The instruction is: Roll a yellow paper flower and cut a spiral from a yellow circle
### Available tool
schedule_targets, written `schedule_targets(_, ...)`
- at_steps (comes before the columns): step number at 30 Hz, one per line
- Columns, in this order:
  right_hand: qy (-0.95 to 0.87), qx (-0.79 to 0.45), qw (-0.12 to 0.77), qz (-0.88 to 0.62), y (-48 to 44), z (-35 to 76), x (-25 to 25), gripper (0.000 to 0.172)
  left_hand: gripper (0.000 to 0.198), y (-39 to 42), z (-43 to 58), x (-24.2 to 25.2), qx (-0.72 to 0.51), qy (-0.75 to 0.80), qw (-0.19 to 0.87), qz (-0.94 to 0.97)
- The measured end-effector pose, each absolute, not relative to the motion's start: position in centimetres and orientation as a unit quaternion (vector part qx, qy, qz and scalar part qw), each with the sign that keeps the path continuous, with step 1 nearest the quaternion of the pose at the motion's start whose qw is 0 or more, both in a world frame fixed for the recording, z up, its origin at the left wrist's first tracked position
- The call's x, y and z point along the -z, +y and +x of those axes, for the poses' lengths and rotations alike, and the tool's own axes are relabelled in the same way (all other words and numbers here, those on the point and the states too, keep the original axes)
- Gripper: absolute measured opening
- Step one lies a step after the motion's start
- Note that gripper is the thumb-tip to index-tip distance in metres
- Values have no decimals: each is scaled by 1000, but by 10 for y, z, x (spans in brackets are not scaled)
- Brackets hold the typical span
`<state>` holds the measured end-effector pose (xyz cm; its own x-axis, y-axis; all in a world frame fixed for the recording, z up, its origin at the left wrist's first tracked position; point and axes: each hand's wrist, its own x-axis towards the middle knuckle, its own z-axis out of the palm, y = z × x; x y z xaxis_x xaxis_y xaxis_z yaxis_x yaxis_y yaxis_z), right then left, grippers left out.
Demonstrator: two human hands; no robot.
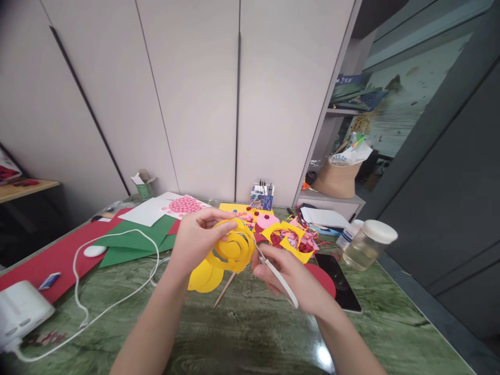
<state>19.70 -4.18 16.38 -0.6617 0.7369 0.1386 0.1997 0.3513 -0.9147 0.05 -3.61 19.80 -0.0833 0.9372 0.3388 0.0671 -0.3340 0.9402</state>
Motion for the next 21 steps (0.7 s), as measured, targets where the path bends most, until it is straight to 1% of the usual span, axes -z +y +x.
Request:
schedule_targets(6, -764, -502, 266, -306, -42, 200, -163, 40, 15, -36, -8, -201, -547, 468, 351, 599)
schedule_targets(11, -759, -523, 230, -311, -40, 204, -162, 41, 14, -36, -17, -202, -509, 471, 324, 643)
schedule_targets(15, -775, -498, 204, -331, -41, 207, -165, 40, 10, -36, -23, -201, -484, 454, 334, 670)
schedule_targets(21, -792, -482, 161, -339, -41, 210, -169, 43, 9, -39, -30, -204, -439, 454, 361, 686)
